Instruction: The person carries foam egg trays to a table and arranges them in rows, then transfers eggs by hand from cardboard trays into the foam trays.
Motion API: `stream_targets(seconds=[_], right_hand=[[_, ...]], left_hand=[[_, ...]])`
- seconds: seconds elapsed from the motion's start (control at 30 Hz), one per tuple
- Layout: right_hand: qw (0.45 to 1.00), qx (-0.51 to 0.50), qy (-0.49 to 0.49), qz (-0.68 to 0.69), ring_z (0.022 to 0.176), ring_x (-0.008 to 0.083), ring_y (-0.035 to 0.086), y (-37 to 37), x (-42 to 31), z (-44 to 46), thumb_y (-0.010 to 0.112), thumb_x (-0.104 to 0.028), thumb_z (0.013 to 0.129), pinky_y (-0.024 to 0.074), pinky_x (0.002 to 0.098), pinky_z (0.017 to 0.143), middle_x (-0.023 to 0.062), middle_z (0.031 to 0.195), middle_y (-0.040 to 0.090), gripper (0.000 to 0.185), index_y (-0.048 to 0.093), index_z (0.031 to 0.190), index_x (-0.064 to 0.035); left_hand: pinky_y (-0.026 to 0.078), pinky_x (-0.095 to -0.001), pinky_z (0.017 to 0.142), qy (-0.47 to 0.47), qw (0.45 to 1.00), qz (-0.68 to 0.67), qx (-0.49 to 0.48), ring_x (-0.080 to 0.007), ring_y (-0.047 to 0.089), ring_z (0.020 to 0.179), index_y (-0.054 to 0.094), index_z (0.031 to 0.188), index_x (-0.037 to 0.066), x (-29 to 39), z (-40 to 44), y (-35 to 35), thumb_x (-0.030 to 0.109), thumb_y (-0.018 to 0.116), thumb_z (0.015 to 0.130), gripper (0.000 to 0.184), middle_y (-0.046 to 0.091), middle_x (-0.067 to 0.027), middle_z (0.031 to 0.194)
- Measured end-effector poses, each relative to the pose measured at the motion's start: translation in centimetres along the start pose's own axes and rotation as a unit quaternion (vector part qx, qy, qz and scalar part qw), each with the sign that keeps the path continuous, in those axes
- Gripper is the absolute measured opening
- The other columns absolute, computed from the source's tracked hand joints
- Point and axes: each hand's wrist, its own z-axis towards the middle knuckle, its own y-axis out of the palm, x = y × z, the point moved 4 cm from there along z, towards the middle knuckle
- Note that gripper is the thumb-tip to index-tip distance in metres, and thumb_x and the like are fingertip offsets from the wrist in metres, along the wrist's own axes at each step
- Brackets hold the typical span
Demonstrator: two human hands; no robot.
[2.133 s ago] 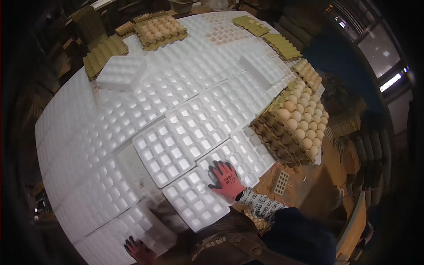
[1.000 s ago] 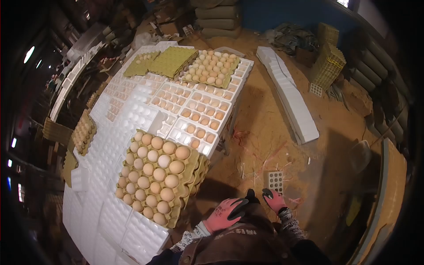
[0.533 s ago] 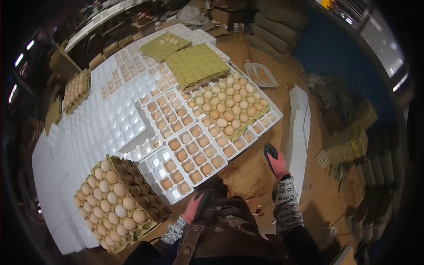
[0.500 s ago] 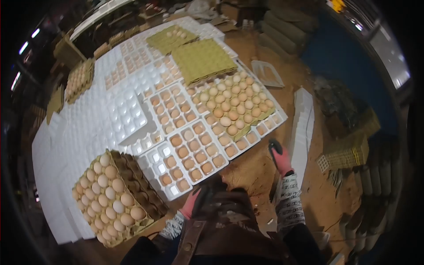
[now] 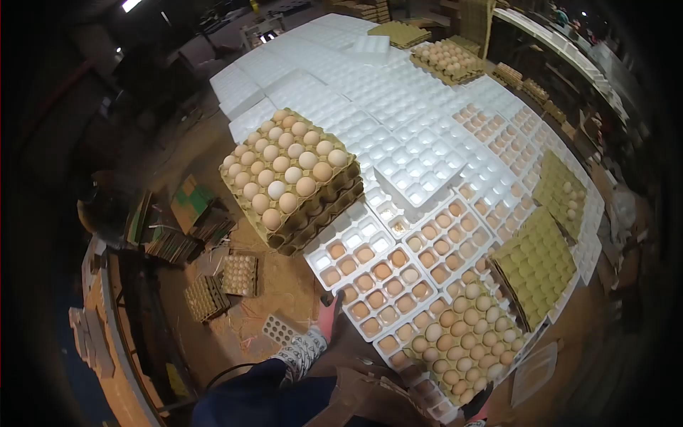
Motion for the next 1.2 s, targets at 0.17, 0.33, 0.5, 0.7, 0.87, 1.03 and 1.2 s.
stream_targets(seconds=[0.17,0.33,0.5,0.7,0.87,1.03,1.2], right_hand=[[0.999,-0.038,0.027,-0.027,0.131,0.0273,0.037,4.2,-3.0,3.2,0.055,-0.042,0.092,0.0332,0.0461,0.105,0.0035,0.147,0.035,0.065,0.028,0.148,-0.0207],[0.998,-0.021,0.048,-0.042,0.134,0.0275,0.032,3.6,-3.5,4.2,0.054,-0.041,0.093,0.0308,0.0475,0.107,0.0040,0.149,0.030,0.067,0.025,0.149,-0.0211],[0.996,0.018,0.080,-0.036,0.137,0.0277,0.028,1.0,-2.0,3.6,0.054,-0.039,0.093,0.0283,0.0488,0.108,0.0044,0.152,0.025,0.068,0.022,0.150,-0.0216],[0.992,0.055,0.108,-0.021,0.140,0.0280,0.022,-2.6,1.0,1.7,0.054,-0.038,0.094,0.0253,0.0505,0.109,0.0050,0.155,0.019,0.070,0.018,0.152,-0.0221],[0.991,0.061,0.115,0.012,0.142,0.0282,0.018,-6.3,4.7,0.1,0.054,-0.037,0.094,0.0229,0.0518,0.111,0.0054,0.157,0.015,0.072,0.015,0.153,-0.0226],[0.994,0.028,0.029,-0.099,0.135,0.0272,0.038,-7.2,6.7,-0.7,0.061,-0.038,0.089,0.0362,0.0372,0.106,0.0124,0.153,0.029,0.072,0.026,0.150,-0.0220],[0.996,-0.006,0.041,0.083,0.108,0.0212,0.056,-3.7,4.7,-0.2,0.050,-0.055,0.090,0.0494,0.0354,0.082,0.0035,0.121,0.058,0.056,0.049,0.133,-0.0179]], left_hand=[[0.041,-0.0378,0.097,0.242,0.947,0.164,0.131,-0.0278,0.053,0.115,0.040,0.139,0.000,-4.6,5.5,-1.9,0.019,0.064,0.089,0.058,0.055,-0.0158,0.130],[0.043,-0.0389,0.095,0.176,0.949,0.196,0.171,-0.0317,0.057,0.110,0.052,0.128,0.000,-6.3,7.2,-3.9,0.014,0.064,0.086,0.045,0.060,-0.0190,0.122],[0.046,-0.0375,0.091,0.173,0.957,0.192,0.131,-0.0292,0.060,0.104,0.054,0.125,-0.001,-4.7,6.1,-4.0,0.012,0.064,0.086,0.043,0.062,-0.0174,0.118],[0.046,-0.0358,0.090,0.120,0.943,0.239,0.197,-0.0260,0.060,0.102,0.055,0.123,-0.002,0.4,1.7,-0.2,0.010,0.063,0.085,0.041,0.064,-0.0159,0.114],[0.046,-0.0320,0.088,0.197,0.951,0.167,0.170,-0.0199,0.060,0.097,0.056,0.120,-0.005,-0.3,2.7,-0.6,0.007,0.062,0.087,0.036,0.065,-0.0112,0.110],[0.046,-0.0291,0.085,0.257,0.957,0.073,0.110,-0.0151,0.059,0.093,0.058,0.119,-0.005,-2.9,6.3,-2.2,0.003,0.062,0.087,0.034,0.066,-0.0075,0.108],[0.047,-0.0287,0.084,0.274,0.954,0.074,0.097,-0.0161,0.061,0.094,0.058,0.119,-0.008,-3.4,8.6,-3.4,0.003,0.058,0.091,0.030,0.066,-0.0079,0.111]])
